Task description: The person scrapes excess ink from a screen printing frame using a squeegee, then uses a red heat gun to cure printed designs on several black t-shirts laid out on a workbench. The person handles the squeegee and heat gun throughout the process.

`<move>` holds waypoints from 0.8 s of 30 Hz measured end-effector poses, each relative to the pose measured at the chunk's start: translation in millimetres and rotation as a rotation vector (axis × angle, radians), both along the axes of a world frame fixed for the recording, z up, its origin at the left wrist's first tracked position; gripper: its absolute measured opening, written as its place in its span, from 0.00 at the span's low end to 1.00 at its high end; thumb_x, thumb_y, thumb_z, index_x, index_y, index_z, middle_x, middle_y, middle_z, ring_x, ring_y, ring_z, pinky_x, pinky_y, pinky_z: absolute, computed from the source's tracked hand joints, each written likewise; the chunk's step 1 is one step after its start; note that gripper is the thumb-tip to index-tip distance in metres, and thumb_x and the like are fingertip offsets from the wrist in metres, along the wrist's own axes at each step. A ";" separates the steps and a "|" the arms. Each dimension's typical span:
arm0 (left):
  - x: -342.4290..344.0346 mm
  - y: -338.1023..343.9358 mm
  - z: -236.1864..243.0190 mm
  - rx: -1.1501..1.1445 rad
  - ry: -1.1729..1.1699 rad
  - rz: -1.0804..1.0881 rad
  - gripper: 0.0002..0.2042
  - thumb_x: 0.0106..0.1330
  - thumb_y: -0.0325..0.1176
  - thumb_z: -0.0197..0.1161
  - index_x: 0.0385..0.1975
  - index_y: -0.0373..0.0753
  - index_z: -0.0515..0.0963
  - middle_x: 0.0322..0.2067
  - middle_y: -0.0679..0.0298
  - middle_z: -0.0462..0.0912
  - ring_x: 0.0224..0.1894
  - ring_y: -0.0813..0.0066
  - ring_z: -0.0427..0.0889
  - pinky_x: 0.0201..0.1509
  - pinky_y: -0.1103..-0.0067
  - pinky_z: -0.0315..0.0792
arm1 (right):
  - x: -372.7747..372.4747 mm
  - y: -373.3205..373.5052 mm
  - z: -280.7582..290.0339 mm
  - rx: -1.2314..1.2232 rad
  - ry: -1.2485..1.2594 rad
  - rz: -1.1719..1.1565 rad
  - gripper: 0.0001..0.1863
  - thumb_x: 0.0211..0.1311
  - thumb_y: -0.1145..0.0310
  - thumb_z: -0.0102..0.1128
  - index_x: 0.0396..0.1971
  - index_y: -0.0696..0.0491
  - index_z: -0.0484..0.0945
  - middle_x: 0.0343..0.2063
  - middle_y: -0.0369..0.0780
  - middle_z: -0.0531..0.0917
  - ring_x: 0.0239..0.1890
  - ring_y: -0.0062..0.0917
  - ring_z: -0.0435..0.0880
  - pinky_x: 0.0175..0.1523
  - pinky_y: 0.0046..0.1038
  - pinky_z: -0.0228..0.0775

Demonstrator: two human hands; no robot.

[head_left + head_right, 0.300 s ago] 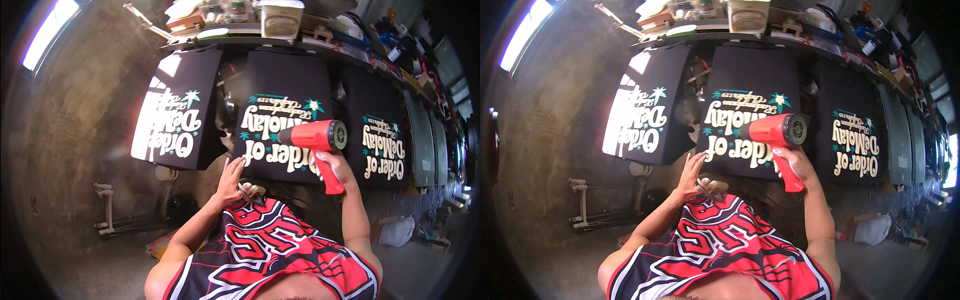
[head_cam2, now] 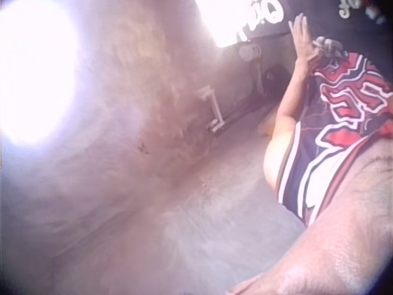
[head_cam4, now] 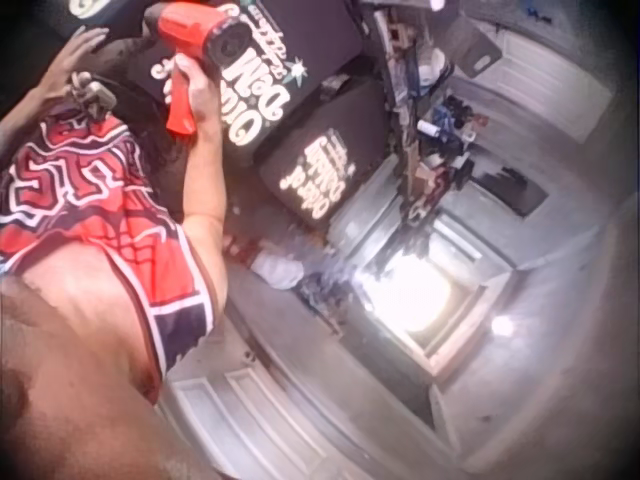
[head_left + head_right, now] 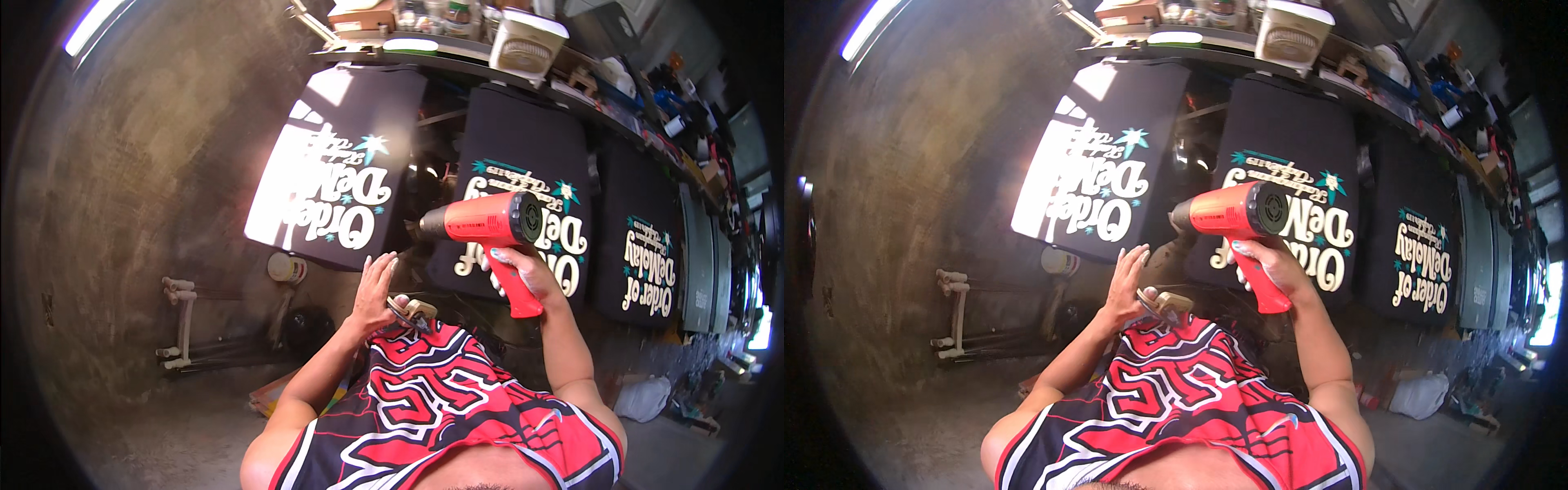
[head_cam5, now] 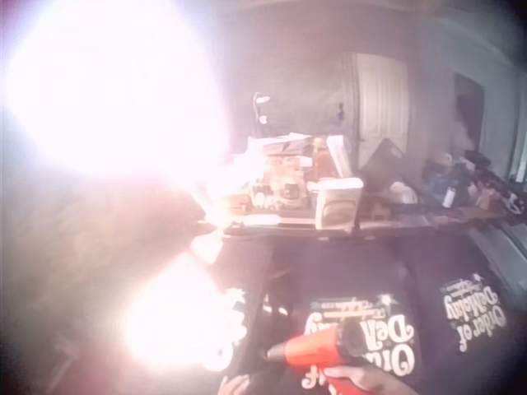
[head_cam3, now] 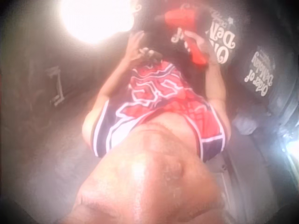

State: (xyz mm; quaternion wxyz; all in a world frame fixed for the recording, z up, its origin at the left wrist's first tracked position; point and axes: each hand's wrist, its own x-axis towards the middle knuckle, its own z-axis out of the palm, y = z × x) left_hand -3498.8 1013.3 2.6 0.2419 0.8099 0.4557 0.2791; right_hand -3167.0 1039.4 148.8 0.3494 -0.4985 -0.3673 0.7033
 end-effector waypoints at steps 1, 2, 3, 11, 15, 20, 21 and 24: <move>-20.5 7.3 -3.3 0.021 0.002 0.029 0.39 0.65 0.55 0.61 0.68 0.30 0.64 0.69 0.47 0.65 0.73 0.46 0.62 0.79 0.49 0.46 | -23.9 13.5 -1.4 0.013 -0.017 -0.012 0.17 0.67 0.61 0.60 0.49 0.56 0.78 0.30 0.37 0.83 0.23 0.20 0.80 0.26 0.23 0.74; -42.3 6.8 -5.1 0.027 0.007 0.054 0.39 0.65 0.55 0.61 0.68 0.30 0.64 0.69 0.47 0.66 0.73 0.46 0.62 0.78 0.49 0.47 | -45.9 19.6 -1.0 -0.013 -0.037 0.015 0.17 0.68 0.60 0.60 0.49 0.56 0.78 0.30 0.37 0.83 0.23 0.20 0.80 0.26 0.23 0.74; -64.1 8.5 -6.5 0.036 0.011 0.076 0.39 0.65 0.55 0.61 0.68 0.30 0.64 0.69 0.46 0.66 0.73 0.45 0.63 0.78 0.48 0.47 | -67.0 25.9 0.2 -0.015 -0.050 0.032 0.17 0.68 0.60 0.60 0.48 0.56 0.78 0.30 0.36 0.83 0.23 0.20 0.80 0.26 0.23 0.74; -207.8 19.0 -9.2 0.031 0.025 0.215 0.40 0.65 0.57 0.61 0.66 0.27 0.66 0.66 0.44 0.68 0.70 0.44 0.65 0.77 0.47 0.48 | -152.7 40.5 21.2 -0.137 -0.130 0.229 0.20 0.67 0.60 0.64 0.52 0.57 0.77 0.30 0.39 0.84 0.23 0.22 0.82 0.25 0.24 0.76; -242.1 34.8 -11.6 -0.026 -0.007 0.179 0.41 0.65 0.58 0.61 0.67 0.27 0.66 0.67 0.42 0.67 0.70 0.42 0.65 0.78 0.49 0.48 | -163.1 45.8 20.7 -0.002 -0.202 -0.103 0.13 0.68 0.60 0.61 0.39 0.56 0.80 0.28 0.37 0.83 0.21 0.20 0.81 0.24 0.25 0.76; -245.7 49.6 -13.5 -0.020 0.017 0.106 0.41 0.67 0.60 0.59 0.66 0.26 0.67 0.66 0.41 0.68 0.70 0.41 0.65 0.76 0.51 0.53 | -170.7 24.0 33.9 -0.144 -0.202 0.093 0.19 0.63 0.62 0.66 0.49 0.58 0.80 0.30 0.40 0.86 0.22 0.24 0.83 0.25 0.26 0.76; -244.6 46.3 -12.3 -0.030 0.019 0.092 0.40 0.68 0.60 0.58 0.65 0.26 0.68 0.66 0.42 0.68 0.70 0.41 0.65 0.76 0.51 0.54 | -170.3 18.3 38.2 -0.205 -0.198 0.137 0.20 0.63 0.63 0.67 0.51 0.57 0.79 0.31 0.41 0.86 0.22 0.24 0.83 0.25 0.26 0.76; -232.8 48.1 -12.2 -0.058 -0.044 0.092 0.40 0.69 0.61 0.57 0.65 0.26 0.68 0.66 0.42 0.68 0.70 0.41 0.65 0.75 0.51 0.55 | -166.6 24.8 39.8 -0.125 -0.240 0.069 0.20 0.63 0.61 0.66 0.51 0.57 0.79 0.30 0.40 0.85 0.22 0.23 0.82 0.24 0.25 0.75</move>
